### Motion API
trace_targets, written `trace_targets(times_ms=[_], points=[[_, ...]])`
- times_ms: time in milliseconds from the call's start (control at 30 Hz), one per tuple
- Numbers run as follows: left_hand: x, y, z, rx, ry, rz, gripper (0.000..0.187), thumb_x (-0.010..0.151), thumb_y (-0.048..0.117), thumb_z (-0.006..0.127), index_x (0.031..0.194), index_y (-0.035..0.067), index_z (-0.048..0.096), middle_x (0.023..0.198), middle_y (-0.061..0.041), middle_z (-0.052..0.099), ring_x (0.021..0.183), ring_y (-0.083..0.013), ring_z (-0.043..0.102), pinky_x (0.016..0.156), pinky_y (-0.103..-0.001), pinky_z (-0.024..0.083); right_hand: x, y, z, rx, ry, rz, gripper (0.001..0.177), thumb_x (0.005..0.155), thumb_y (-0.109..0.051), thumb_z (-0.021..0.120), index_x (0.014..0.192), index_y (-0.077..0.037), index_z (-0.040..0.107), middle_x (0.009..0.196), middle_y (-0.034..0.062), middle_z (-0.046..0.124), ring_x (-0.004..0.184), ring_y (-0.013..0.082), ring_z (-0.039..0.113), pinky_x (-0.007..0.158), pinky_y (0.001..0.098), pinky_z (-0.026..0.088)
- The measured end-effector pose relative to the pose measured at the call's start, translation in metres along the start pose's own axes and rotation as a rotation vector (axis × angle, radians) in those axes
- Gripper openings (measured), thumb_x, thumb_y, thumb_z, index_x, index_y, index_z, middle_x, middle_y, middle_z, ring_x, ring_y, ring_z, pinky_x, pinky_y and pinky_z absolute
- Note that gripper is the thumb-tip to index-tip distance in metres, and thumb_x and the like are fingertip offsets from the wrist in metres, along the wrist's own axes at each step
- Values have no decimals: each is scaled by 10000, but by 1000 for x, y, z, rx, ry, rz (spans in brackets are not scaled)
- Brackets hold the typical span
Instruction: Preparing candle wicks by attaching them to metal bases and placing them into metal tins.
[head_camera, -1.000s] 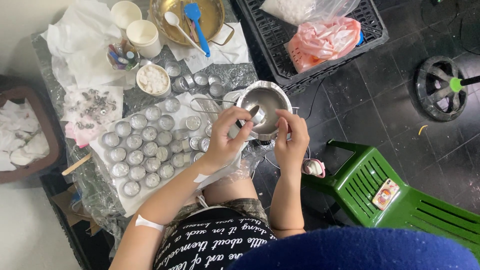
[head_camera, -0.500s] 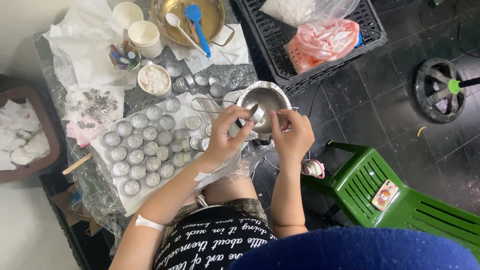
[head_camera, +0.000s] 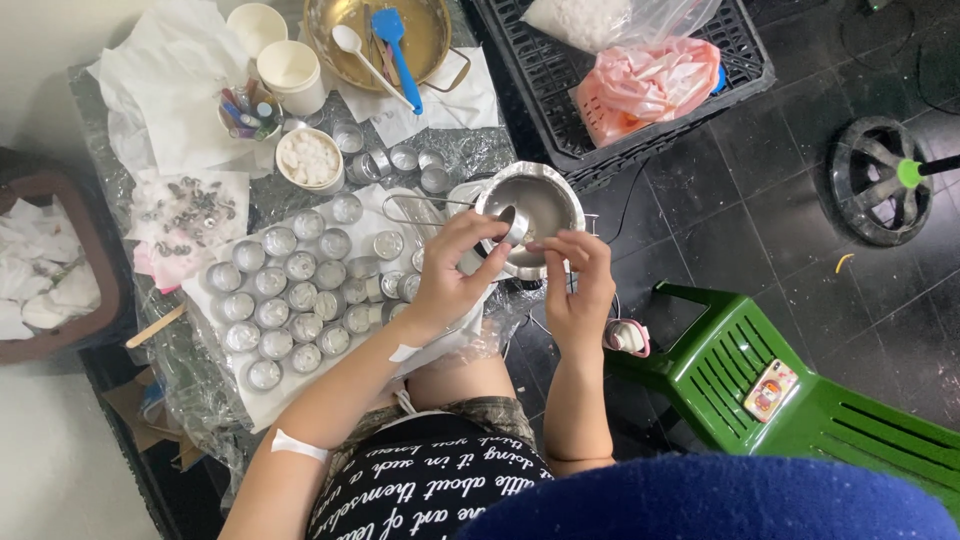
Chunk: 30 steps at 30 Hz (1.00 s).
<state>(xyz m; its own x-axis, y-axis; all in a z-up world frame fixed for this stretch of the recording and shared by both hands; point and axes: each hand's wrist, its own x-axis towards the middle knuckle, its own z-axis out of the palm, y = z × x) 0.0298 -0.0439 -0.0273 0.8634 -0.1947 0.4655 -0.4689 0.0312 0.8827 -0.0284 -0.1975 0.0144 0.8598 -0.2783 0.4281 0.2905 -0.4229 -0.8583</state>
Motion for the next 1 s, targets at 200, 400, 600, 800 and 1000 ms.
trace_targets(times_ms=[200,400,600,800,1000], points=[[-1,2,-1,-10,-57,24,165,961,69,714,1118,21,708,1079,-92,658,1049,-242,676,1083,-383,490,-8,11,-4,-213,-53,76,127,945,50,705,1056,-9,689,934,74,791,820,146,761,616,244,470],[7,11,-1,-212,-110,-60,107,957,118,742,1016,59,675,1179,-68,711,1245,-247,679,1083,-382,477,-9,5,1,-97,-85,6,284,961,73,670,1234,7,626,979,97,774,930,125,755,813,231,570],[1,0,-3,-110,-142,4,70,980,94,735,998,89,668,1155,-56,757,1401,-274,611,1213,-460,359,-16,17,-1,1,-102,73,322,969,94,662,1281,17,644,962,107,779,911,119,740,806,228,565],[4,11,-5,45,-169,81,86,966,95,739,1024,88,676,1140,-36,747,1349,-236,639,1182,-468,392,-23,19,0,-55,-35,-35,265,997,113,666,1242,12,682,980,122,778,929,124,751,836,236,570],[-5,12,2,102,-171,154,130,959,81,757,976,114,633,1186,-40,735,1353,-241,623,1188,-471,397,-13,10,-17,-32,-97,17,245,1011,118,638,1235,19,648,990,111,778,942,107,739,804,219,576]])
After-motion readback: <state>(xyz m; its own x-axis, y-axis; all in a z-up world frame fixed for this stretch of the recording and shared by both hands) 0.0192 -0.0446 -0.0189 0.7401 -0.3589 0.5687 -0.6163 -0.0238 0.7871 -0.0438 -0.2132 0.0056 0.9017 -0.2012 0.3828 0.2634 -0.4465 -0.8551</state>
